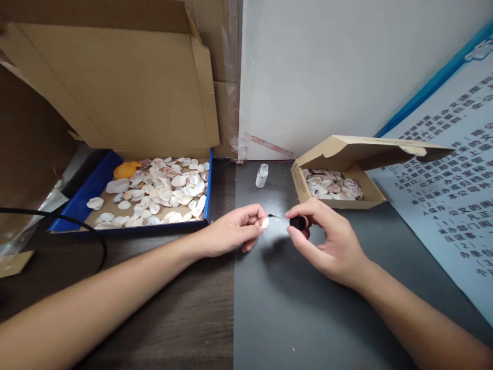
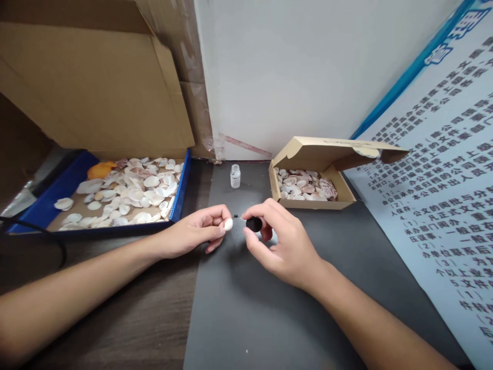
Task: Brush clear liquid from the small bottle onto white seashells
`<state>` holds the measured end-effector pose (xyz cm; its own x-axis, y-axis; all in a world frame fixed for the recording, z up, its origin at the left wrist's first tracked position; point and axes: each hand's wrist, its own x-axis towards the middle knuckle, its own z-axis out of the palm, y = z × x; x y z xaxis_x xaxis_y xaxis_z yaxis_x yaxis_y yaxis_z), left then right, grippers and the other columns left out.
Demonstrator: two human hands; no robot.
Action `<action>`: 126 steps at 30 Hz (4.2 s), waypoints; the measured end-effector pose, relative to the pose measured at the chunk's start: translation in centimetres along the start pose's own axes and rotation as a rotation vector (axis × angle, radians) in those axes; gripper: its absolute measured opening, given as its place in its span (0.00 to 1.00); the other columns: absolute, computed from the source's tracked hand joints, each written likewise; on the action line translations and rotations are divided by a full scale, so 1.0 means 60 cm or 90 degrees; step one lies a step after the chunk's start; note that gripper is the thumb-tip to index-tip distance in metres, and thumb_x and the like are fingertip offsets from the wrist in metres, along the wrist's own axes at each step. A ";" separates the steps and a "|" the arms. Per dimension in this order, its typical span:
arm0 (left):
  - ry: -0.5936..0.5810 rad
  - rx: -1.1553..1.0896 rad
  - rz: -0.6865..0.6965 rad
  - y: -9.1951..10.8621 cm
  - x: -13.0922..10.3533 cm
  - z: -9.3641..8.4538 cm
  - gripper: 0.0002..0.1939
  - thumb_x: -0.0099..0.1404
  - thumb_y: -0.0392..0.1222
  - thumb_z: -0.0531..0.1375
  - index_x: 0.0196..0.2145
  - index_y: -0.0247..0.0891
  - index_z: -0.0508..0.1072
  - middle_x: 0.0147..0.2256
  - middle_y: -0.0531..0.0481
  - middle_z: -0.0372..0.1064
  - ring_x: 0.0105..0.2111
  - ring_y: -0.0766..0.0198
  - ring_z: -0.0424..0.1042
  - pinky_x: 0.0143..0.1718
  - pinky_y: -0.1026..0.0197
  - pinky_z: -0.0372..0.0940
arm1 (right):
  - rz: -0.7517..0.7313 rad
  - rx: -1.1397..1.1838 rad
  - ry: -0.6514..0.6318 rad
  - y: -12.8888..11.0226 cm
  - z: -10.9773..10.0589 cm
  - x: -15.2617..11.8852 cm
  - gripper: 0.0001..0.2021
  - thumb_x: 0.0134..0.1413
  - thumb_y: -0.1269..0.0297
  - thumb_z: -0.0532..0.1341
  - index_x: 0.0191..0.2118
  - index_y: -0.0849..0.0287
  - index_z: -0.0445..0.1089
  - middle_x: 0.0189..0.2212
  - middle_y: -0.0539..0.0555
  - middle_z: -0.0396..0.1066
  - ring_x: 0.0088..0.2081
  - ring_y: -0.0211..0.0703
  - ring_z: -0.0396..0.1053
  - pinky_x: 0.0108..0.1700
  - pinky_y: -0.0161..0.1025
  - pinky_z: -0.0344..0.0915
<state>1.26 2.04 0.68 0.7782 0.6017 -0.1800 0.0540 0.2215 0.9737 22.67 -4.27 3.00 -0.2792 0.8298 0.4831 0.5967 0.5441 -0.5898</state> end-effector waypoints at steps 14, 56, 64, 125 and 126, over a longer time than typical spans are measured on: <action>-0.012 0.036 -0.002 -0.003 -0.001 0.001 0.12 0.67 0.49 0.59 0.35 0.39 0.62 0.22 0.61 0.58 0.20 0.72 0.57 0.24 0.66 0.54 | -0.032 0.046 -0.016 -0.002 -0.006 -0.001 0.09 0.59 0.73 0.60 0.44 0.55 0.66 0.31 0.49 0.67 0.27 0.37 0.65 0.31 0.36 0.64; -0.010 0.000 0.002 0.000 -0.001 0.000 0.06 0.63 0.40 0.59 0.33 0.39 0.63 0.24 0.60 0.58 0.21 0.73 0.59 0.25 0.66 0.57 | -0.009 0.040 -0.021 -0.004 -0.007 0.000 0.08 0.58 0.72 0.59 0.42 0.55 0.66 0.30 0.48 0.67 0.27 0.36 0.64 0.31 0.35 0.64; -0.007 -0.001 0.000 0.000 -0.002 0.001 0.05 0.63 0.40 0.58 0.33 0.38 0.63 0.24 0.60 0.58 0.22 0.72 0.59 0.24 0.67 0.57 | -0.003 0.026 -0.007 -0.005 -0.008 0.001 0.08 0.58 0.72 0.58 0.42 0.55 0.66 0.29 0.49 0.69 0.26 0.39 0.66 0.30 0.37 0.65; -0.013 0.027 0.007 0.000 -0.002 0.005 0.12 0.67 0.48 0.59 0.35 0.38 0.62 0.24 0.61 0.57 0.21 0.72 0.57 0.24 0.67 0.55 | -0.029 0.012 0.015 -0.007 -0.004 0.001 0.09 0.58 0.72 0.60 0.43 0.54 0.65 0.28 0.48 0.66 0.25 0.37 0.65 0.29 0.37 0.65; -0.014 0.029 0.009 0.000 -0.002 0.005 0.12 0.67 0.48 0.59 0.35 0.38 0.62 0.24 0.61 0.57 0.21 0.73 0.57 0.24 0.67 0.55 | -0.028 0.016 0.014 -0.007 -0.004 0.001 0.09 0.58 0.73 0.60 0.43 0.54 0.65 0.28 0.48 0.67 0.25 0.37 0.65 0.29 0.37 0.65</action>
<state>1.34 1.72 0.76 0.7925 0.5873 -0.1643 0.0710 0.1786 0.9814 22.61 -4.47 3.44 -0.2878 0.8018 0.5238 0.5652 0.5837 -0.5830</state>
